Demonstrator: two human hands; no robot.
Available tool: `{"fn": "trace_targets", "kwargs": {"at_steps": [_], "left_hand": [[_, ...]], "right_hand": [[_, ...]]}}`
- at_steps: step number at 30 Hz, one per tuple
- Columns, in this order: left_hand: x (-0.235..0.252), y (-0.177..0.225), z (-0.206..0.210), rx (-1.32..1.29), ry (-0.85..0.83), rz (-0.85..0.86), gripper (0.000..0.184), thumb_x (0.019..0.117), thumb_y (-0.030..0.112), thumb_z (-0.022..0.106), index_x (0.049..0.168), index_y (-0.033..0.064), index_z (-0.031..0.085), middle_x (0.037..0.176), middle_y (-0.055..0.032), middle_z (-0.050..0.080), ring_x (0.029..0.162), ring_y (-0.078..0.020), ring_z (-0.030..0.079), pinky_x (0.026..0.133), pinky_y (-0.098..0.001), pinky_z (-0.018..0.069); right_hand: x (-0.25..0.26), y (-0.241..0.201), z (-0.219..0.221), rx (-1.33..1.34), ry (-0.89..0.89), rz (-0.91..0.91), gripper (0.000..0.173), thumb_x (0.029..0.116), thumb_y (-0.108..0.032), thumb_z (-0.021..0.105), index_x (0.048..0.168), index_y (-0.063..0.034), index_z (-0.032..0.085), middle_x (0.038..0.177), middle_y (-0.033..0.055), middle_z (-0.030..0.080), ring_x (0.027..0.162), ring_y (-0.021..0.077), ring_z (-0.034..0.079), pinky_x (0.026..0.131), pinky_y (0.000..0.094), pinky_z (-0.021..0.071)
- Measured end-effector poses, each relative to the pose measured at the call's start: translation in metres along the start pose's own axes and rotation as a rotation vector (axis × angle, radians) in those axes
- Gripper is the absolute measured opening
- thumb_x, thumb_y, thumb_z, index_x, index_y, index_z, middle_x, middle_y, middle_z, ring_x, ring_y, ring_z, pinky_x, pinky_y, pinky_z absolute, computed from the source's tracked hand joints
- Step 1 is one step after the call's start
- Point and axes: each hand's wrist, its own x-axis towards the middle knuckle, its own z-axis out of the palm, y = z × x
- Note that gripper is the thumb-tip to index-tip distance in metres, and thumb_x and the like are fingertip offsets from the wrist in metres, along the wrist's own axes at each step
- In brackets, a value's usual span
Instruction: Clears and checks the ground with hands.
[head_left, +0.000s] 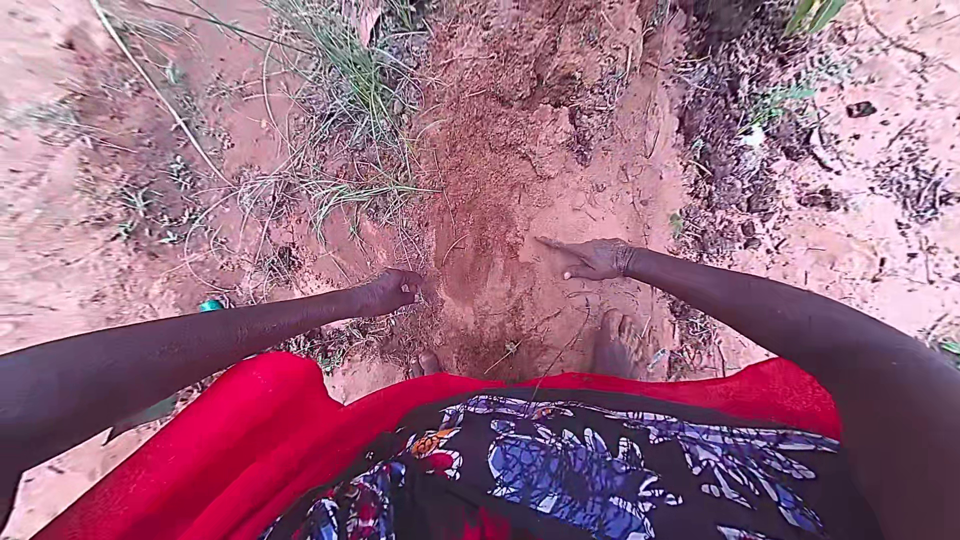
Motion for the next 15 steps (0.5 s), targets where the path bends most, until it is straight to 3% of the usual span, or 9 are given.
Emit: {"fn": "trace_targets", "kwargs": {"at_steps": [2,4,5,7,8,10,11,13,15], "left_hand": [[-0.002,0.008,-0.002,0.004,-0.002,0.000,0.035,0.1048,0.002,0.052,0.138,-0.0091,0.055,0.132,-0.0294,0.058,0.111,-0.0361,0.063,0.101,-0.0470,0.0480],[-0.002,0.011,-0.001,0.006,-0.004,0.010,0.034,0.1048,0.002,0.053,0.137,-0.0095,0.055,0.133,-0.0298,0.058,0.114,-0.0378,0.062,0.102,-0.0475,0.0477],[-0.002,0.011,0.000,0.010,-0.003,0.022,0.034,0.1047,0.002,0.053,0.137,-0.0099,0.056,0.133,-0.0301,0.058,0.113,-0.0380,0.063,0.102,-0.0478,0.0479],[-0.001,0.010,0.001,0.030,-0.015,0.044,0.035,0.1047,0.003,0.053,0.137,-0.0100,0.055,0.134,-0.0306,0.058,0.114,-0.0392,0.063,0.103,-0.0489,0.0473],[0.000,0.010,0.000,0.045,-0.015,0.063,0.035,0.1046,0.003,0.053,0.137,-0.0101,0.056,0.133,-0.0306,0.059,0.114,-0.0392,0.063,0.103,-0.0491,0.0472],[0.003,0.011,-0.002,0.059,0.003,0.108,0.032,0.1035,0.001,0.054,0.132,-0.0108,0.058,0.130,-0.0300,0.061,0.112,-0.0383,0.063,0.102,-0.0496,0.0471],[0.005,0.010,-0.004,0.066,0.008,0.123,0.031,0.1032,0.001,0.054,0.132,-0.0111,0.059,0.129,-0.0298,0.062,0.113,-0.0385,0.063,0.102,-0.0501,0.0471],[0.010,0.007,-0.007,0.089,0.030,0.140,0.030,0.1031,0.002,0.055,0.131,-0.0093,0.060,0.126,-0.0280,0.063,0.112,-0.0372,0.064,0.101,-0.0499,0.0484],[0.013,0.008,-0.010,0.075,0.050,0.138,0.031,0.1032,0.002,0.055,0.132,-0.0090,0.060,0.127,-0.0283,0.063,0.112,-0.0377,0.064,0.101,-0.0499,0.0483]], "right_hand": [[-0.012,-0.006,-0.042,-0.066,0.253,-0.046,0.059,0.1061,-0.043,0.052,0.146,0.0008,0.053,0.109,0.0325,0.070,0.099,0.0540,0.068,0.084,0.0708,0.0493],[-0.031,-0.019,-0.105,-0.188,0.678,-0.232,0.058,0.1056,-0.042,0.047,0.114,0.0122,0.064,0.087,0.0310,0.068,0.078,0.0501,0.069,0.068,0.0661,0.0510],[-0.037,-0.024,-0.140,-0.231,0.852,-0.326,0.060,0.1065,-0.044,0.042,0.110,0.0110,0.065,0.089,0.0282,0.068,0.080,0.0427,0.070,0.071,0.0587,0.0530],[-0.052,-0.031,-0.191,-0.213,0.848,-0.413,0.058,0.1078,-0.040,0.036,0.129,0.0061,0.064,0.121,0.0257,0.069,0.115,0.0349,0.068,0.103,0.0513,0.0504],[-0.058,-0.032,-0.197,-0.215,0.785,-0.431,0.053,0.1074,-0.035,0.037,0.131,0.0049,0.065,0.126,0.0249,0.068,0.120,0.0354,0.066,0.107,0.0516,0.0485],[-0.065,-0.017,-0.176,-0.227,0.711,-0.401,0.043,0.1053,-0.024,0.042,0.123,0.0033,0.069,0.118,0.0244,0.072,0.108,0.0389,0.071,0.098,0.0570,0.0523],[-0.069,-0.003,-0.155,-0.197,0.736,-0.331,0.037,0.1046,-0.018,0.044,0.117,0.0046,0.071,0.111,0.0261,0.073,0.100,0.0413,0.072,0.092,0.0586,0.0530],[-0.083,0.023,-0.115,-0.031,0.831,0.011,0.030,0.1051,-0.010,0.047,0.118,0.0079,0.068,0.106,0.0304,0.070,0.097,0.0448,0.070,0.090,0.0613,0.0518],[-0.093,0.042,-0.088,0.292,0.888,0.445,0.028,0.1063,-0.008,0.047,0.126,0.0069,0.060,0.105,0.0269,0.067,0.087,0.0355,0.069,0.083,0.0546,0.0547]]}}
